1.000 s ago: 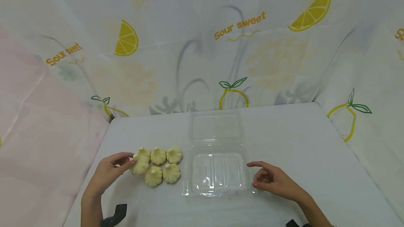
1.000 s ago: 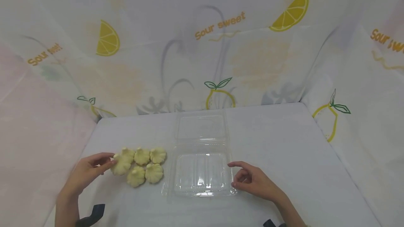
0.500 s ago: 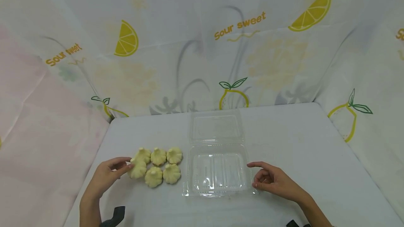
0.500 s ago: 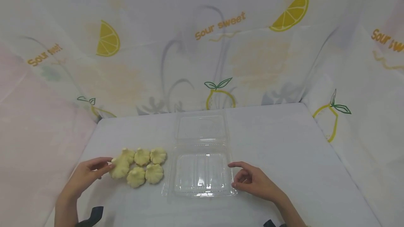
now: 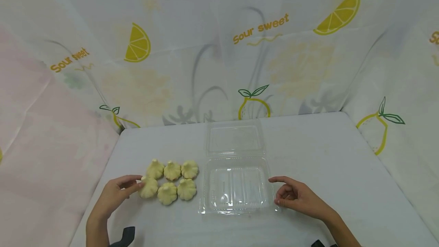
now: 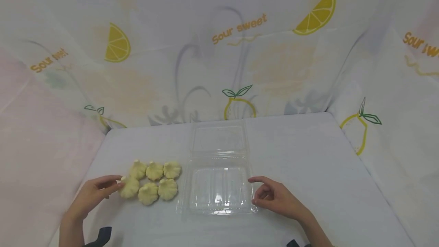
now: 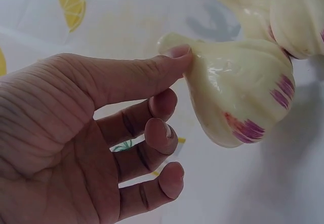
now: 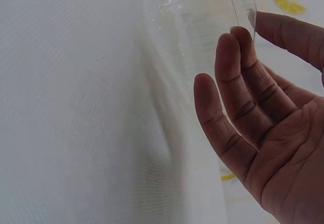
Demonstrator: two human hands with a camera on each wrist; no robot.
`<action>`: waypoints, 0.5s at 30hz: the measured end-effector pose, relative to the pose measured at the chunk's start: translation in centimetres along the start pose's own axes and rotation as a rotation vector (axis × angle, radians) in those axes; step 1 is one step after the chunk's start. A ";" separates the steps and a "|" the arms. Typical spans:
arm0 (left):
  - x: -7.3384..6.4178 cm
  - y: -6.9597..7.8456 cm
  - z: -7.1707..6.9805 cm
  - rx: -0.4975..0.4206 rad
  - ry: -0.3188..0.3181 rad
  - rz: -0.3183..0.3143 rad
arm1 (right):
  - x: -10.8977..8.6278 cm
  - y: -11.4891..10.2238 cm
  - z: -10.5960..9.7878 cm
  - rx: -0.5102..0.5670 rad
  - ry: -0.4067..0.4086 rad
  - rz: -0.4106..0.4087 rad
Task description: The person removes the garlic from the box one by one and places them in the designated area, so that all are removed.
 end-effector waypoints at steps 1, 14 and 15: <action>0.0 -0.1 0.1 0.000 -0.003 -0.010 | 0.0 0.0 0.0 0.000 0.001 -0.001; 0.3 -1.3 0.8 -0.028 -0.019 -0.077 | 0.0 -0.1 0.0 0.014 -0.003 -0.009; 0.3 -1.4 0.9 -0.031 -0.019 -0.079 | 0.0 -0.2 0.0 0.017 -0.003 -0.009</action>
Point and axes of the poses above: each hand's wrist, its own x-axis towards the middle knuckle, its own z-axis out of the palm, y = z × x, the point moved 3 cm from there along x, towards the middle knuckle, and after that the axes turned 13 degrees about -y, right-handed, at the moved point
